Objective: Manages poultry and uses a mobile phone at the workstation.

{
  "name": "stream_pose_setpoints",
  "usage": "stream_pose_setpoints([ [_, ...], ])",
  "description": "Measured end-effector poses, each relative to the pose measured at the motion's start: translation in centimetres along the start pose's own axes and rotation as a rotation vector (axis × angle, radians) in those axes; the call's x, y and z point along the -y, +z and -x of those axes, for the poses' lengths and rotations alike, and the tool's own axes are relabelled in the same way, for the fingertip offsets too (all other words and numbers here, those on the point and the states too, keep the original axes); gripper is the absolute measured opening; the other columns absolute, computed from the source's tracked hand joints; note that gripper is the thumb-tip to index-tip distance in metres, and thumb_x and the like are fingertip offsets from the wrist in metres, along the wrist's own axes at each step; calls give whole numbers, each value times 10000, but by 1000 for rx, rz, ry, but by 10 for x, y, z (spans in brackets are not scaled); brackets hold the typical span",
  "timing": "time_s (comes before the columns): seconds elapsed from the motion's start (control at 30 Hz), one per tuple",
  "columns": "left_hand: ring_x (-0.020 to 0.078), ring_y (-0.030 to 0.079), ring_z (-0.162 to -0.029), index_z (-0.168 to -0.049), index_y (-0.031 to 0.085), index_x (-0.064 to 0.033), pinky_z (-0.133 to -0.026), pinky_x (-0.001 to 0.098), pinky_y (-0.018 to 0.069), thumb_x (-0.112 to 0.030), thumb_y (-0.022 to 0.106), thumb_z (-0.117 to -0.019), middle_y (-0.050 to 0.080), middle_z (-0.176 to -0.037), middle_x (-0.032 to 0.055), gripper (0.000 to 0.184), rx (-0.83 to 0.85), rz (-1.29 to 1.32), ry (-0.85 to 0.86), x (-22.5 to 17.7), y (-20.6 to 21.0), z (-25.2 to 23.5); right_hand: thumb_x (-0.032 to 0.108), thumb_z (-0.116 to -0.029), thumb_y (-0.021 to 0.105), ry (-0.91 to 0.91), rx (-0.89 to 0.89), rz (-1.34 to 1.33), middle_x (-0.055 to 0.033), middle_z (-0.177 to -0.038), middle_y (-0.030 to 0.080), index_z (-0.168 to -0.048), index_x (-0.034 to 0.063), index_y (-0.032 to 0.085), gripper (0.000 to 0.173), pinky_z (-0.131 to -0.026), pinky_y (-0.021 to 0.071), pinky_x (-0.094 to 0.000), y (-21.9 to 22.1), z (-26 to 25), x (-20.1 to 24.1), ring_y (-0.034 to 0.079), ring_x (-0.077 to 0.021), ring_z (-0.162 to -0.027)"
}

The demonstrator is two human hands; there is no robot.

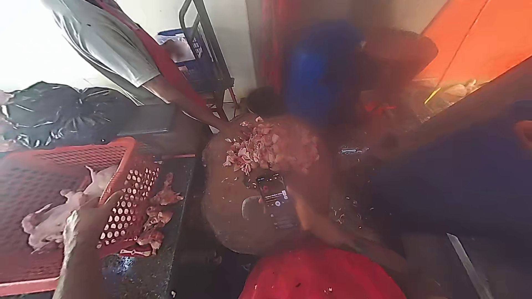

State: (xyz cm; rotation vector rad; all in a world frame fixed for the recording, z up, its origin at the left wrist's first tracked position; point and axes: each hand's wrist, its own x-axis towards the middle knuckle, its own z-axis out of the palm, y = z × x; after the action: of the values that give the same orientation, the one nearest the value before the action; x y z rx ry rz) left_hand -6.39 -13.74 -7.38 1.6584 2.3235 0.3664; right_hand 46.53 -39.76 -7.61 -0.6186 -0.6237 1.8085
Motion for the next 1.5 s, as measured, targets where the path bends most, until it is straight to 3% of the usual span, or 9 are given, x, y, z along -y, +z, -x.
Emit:
stream_pose_setpoints([
  [0.13, 526, 547, -1262, -1359, 610, -42, -1023, 771, 370, -727, 560, -918, 602, -1310, 332, 816, 6, -9, -1, -9, -4, 9, 648, -1015, 310, -12, -14, -7, -192, -1255, 667, -1414, 45, 495, 746, -907, 584, -411, -2, 3, 2, 692, -260, -1053],
  [0.43, 532, 567, -1235, -1298, 659, -61, -994, 784, 379, -739, 557, -911, 633, -1264, 326, 787, -19, -63, -4, -12, -5, 9, 587, -1043, 247, 15, -29, -25, -186, -1269, 664, -1417, 52, 486, 695, -896, 587, -394, -8, 6, 2, 695, -248, -1047],
  [0.67, 519, 571, -1240, -1290, 661, -93, -987, 774, 393, -765, 548, -895, 639, -1269, 306, 788, -25, -108, -39, -15, -5, 9, 667, -1006, 366, 19, 14, -27, -172, -1250, 674, -1399, 55, 512, 743, -899, 587, -384, -10, 3, 1, 695, -238, -1048],
  [0.97, 536, 536, -1281, -1348, 629, -79, -1003, 785, 370, -787, 495, -906, 601, -1323, 331, 845, -3, -138, -57, -17, -6, 11, 591, -1042, 264, 1, -37, -8, -180, -1247, 677, -1388, 43, 503, 690, -900, 588, -394, -7, 5, 4, 699, -246, -1045],
  [1.13, 526, 530, -1296, -1398, 592, -76, -1029, 769, 367, -809, 504, -884, 584, -1355, 329, 900, -22, -113, -58, -8, 1, 3, 658, -977, 457, -5, 1, -27, -186, -1274, 658, -1398, 38, 495, 750, -916, 578, -392, -14, 9, -1, 687, -252, -1063],
  [1.5, 532, 546, -1272, -1413, 584, -105, -1005, 785, 372, -849, 483, -858, 602, -1331, 324, 934, -26, -113, -45, 6, 8, -9, 580, -1011, 419, -51, -30, -81, -190, -1235, 673, -1346, 31, 534, 654, -875, 594, -384, -13, 15, -1, 698, -249, -1026],
])
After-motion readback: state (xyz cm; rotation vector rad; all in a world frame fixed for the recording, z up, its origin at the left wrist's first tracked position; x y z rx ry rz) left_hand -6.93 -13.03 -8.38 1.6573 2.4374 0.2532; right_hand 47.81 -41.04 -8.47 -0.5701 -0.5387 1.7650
